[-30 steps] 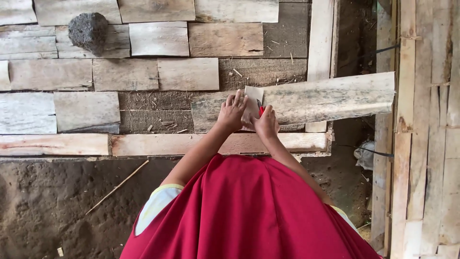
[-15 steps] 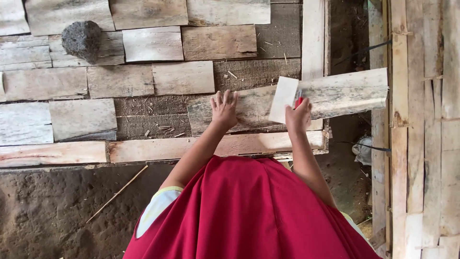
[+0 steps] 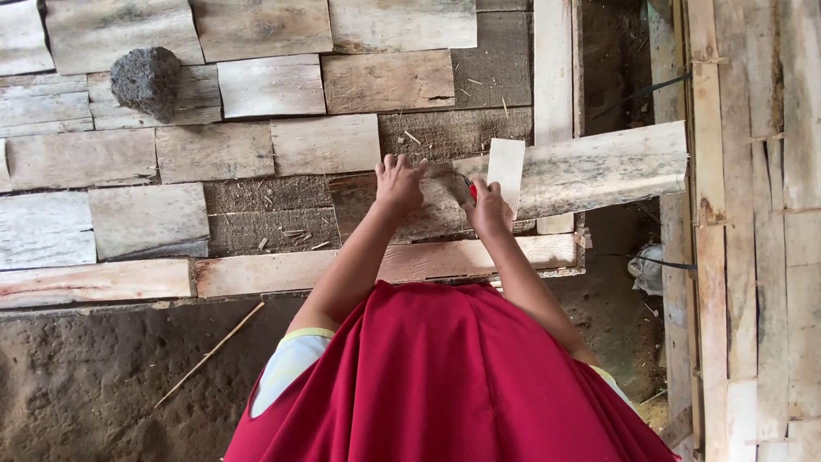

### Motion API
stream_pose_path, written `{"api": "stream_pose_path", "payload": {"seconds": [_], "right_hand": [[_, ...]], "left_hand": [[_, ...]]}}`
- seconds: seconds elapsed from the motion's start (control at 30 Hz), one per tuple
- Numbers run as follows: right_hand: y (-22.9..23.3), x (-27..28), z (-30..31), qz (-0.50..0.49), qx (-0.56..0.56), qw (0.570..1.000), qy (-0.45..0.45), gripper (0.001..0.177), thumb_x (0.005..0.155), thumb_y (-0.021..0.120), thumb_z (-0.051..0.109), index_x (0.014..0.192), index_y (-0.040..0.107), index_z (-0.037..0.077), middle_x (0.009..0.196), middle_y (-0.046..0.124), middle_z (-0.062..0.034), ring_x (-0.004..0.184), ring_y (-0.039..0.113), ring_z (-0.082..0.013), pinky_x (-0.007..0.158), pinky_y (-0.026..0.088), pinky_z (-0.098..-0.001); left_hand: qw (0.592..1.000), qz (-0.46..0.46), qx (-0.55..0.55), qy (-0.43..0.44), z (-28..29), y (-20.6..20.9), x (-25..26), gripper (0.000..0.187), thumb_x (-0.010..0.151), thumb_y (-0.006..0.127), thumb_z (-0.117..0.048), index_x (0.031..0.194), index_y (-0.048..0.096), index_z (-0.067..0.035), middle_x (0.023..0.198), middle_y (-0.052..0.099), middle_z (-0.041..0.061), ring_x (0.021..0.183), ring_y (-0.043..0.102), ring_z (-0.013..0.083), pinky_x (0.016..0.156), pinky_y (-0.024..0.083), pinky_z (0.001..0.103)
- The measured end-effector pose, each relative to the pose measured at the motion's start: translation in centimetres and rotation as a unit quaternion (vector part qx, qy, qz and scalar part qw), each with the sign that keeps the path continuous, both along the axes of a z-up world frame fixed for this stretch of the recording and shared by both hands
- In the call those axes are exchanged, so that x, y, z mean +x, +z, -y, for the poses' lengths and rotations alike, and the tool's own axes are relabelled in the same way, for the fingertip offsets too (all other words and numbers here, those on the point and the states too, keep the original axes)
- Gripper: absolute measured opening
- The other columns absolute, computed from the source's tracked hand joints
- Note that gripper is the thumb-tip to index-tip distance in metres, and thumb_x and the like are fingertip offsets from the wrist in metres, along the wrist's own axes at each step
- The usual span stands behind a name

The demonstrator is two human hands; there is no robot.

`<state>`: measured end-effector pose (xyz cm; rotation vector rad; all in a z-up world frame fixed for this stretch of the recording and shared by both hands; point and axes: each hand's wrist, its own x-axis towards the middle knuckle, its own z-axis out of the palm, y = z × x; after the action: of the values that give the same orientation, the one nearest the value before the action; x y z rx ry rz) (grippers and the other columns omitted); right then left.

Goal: Cutting thin wood pieces with a utility knife and arranging them to cover a floor surface

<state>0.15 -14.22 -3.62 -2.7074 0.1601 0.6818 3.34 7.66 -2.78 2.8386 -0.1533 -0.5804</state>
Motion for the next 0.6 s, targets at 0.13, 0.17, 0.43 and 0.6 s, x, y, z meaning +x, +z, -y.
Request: {"api": "stream_pose_path", "payload": {"seconds": [0.13,0.17,0.43,0.6], "right_hand": [[-1.4,0.2,0.6,-0.003,0.002,1.000,-0.005,0.049,0.092,0.071,0.029,0.135,0.050,0.030,0.124,0.052,-0.0080,0.108,0.069,-0.0424,0.093,0.057,-0.0587],[-3.5,0.5,1.3,-0.002,0.009,1.000,-0.005,0.048,0.091,0.072,0.028,0.133,0.050,0.029,0.124,0.053,-0.0088,0.109,0.068,-0.0432,0.093,0.056,-0.0590],[-1.6,0.4,-0.1,-0.017,-0.005,1.000,-0.017,0.046,0.091,0.074,0.027,0.130,0.051,0.032,0.123,0.052,-0.0052,0.114,0.067,-0.0404,0.097,0.054,-0.0562],[-1.3,0.5,-0.1,-0.033,-0.004,0.999,-0.040,0.038,0.092,0.067,0.025,0.125,0.051,0.029,0.128,0.053,-0.0059,0.115,0.067,-0.0400,0.099,0.054,-0.0562]], "left_hand": [[1.000,-0.004,0.021,-0.006,0.9,-0.6,0.8,0.060,0.080,0.063,-0.026,0.139,0.061,-0.035,0.125,0.057,0.007,0.116,0.045,0.0296,0.096,0.037,0.050],[1.000,-0.002,0.021,0.000,1.2,-0.6,1.0,0.055,0.082,0.060,-0.025,0.137,0.063,-0.035,0.124,0.058,0.007,0.115,0.045,0.0291,0.094,0.037,0.048],[0.996,-0.019,0.083,0.008,6.2,-1.5,1.8,0.041,0.090,0.052,-0.024,0.125,0.073,-0.028,0.125,0.066,0.006,0.118,0.043,0.0250,0.097,0.030,0.046],[0.999,-0.006,0.041,0.035,3.6,-1.9,1.7,0.038,0.085,0.062,-0.028,0.120,0.074,-0.025,0.129,0.064,0.009,0.124,0.044,0.0312,0.109,0.025,0.057]]}}
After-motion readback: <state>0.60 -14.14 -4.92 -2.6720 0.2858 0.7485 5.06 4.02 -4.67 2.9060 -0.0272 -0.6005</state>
